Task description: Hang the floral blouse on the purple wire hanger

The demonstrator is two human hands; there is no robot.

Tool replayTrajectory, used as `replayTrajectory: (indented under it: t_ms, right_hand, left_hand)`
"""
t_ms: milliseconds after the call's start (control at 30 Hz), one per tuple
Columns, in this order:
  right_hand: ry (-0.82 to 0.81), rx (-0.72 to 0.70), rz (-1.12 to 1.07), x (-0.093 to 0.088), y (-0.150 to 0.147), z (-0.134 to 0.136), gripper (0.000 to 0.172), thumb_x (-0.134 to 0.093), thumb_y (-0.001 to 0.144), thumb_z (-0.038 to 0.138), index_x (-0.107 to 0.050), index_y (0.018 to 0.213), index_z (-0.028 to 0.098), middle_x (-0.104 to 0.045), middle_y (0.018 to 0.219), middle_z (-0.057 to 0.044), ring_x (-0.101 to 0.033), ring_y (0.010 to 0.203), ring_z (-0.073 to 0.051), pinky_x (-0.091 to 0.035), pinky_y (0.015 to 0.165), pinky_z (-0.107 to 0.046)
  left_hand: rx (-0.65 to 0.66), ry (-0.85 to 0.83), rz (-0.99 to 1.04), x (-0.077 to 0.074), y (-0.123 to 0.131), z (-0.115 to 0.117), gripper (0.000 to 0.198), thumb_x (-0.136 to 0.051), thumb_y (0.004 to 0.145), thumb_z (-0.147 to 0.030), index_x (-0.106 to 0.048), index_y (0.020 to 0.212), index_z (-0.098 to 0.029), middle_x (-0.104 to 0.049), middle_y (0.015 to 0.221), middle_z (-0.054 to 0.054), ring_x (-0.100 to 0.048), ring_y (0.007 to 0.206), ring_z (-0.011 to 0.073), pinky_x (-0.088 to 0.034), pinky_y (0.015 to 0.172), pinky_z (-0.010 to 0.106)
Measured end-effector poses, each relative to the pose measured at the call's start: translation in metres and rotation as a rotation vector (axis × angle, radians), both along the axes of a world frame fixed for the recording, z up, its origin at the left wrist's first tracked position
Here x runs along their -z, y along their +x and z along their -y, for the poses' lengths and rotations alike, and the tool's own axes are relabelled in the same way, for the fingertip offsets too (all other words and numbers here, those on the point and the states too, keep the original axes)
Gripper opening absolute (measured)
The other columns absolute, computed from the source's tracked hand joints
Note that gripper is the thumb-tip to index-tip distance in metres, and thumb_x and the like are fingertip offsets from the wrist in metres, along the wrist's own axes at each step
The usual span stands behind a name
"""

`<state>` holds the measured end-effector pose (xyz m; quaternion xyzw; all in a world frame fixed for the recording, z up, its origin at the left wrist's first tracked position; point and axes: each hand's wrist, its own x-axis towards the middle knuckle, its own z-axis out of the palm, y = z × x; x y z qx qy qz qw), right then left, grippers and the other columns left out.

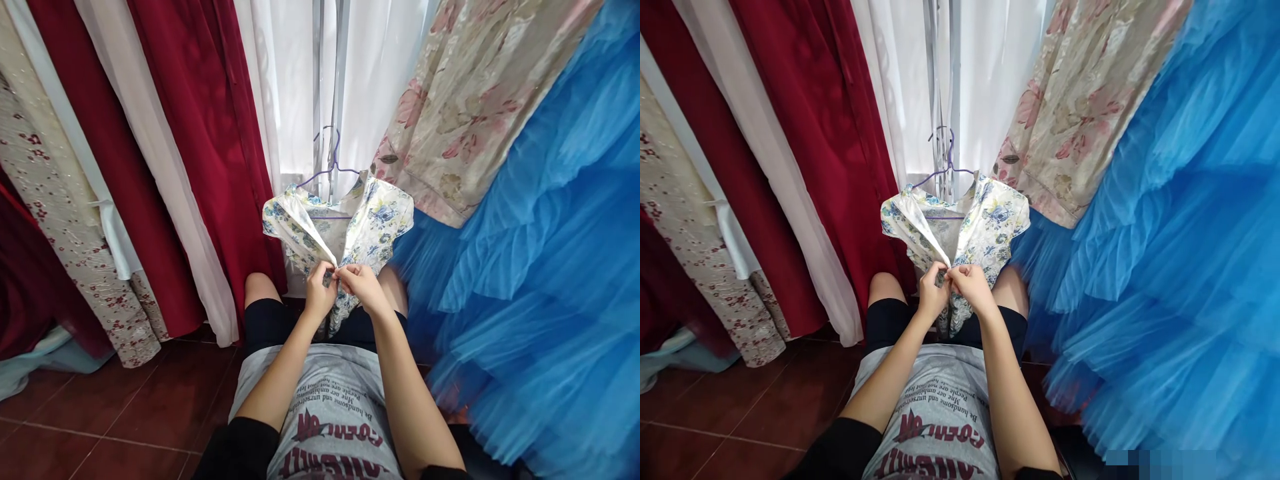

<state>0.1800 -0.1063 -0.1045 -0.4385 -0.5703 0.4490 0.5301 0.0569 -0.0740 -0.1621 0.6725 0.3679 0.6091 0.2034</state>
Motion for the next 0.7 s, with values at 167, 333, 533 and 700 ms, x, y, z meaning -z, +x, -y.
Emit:
replayTrajectory:
  t_ms: [167,333,533,700]
  right_hand:
    - [0.093,0.135,-0.178,-0.044,0.007,-0.033,0.016,-0.061,0.072,0.032,-0.061,0.061,0.02,-0.038,0.042,0.006,-0.026,0.04,-0.01,-0.019,0.042,-0.028]
    - [0.102,0.097,-0.308,-0.123,0.011,-0.093,0.009,-0.059,0.071,0.02,-0.057,0.062,0.019,-0.036,0.044,0.008,-0.021,0.04,-0.007,-0.013,0.04,-0.025]
    - [0.132,0.014,-0.233,-0.143,0.016,-0.092,0.009,-0.058,0.072,0.018,-0.056,0.063,0.018,-0.043,0.047,0.005,-0.026,0.038,-0.006,-0.015,0.038,-0.023]
    - [0.235,0.055,-0.119,-0.127,0.015,-0.078,0.016,-0.058,0.075,0.019,-0.052,0.06,0.02,-0.043,0.042,0.005,-0.031,0.037,-0.007,-0.02,0.039,-0.022]
  left_hand:
    - [0.143,-0.005,-0.178,-0.009,0.001,0.005,0.008,-0.063,0.085,-0.021,-0.061,0.077,-0.023,-0.064,0.077,0.005,-0.062,0.081,0.024,-0.044,0.086,0.034]
    - [0.143,0.068,-0.551,-0.017,-0.002,0.018,0.014,-0.058,0.081,-0.009,-0.062,0.081,-0.022,-0.064,0.076,0.006,-0.062,0.08,0.0256,-0.044,0.079,0.035]
    - [0.354,0.008,-0.596,-0.049,-0.021,-0.008,0.01,-0.063,0.086,-0.017,-0.071,0.09,-0.022,-0.071,0.083,0.006,-0.067,0.078,0.023,-0.049,0.075,0.033]
    - [0.076,0.278,-0.151,-0.127,-0.031,-0.049,0.03,-0.056,0.098,-0.025,-0.066,0.127,-0.025,-0.07,0.094,0.004,-0.064,0.082,0.0185,-0.05,0.082,0.033]
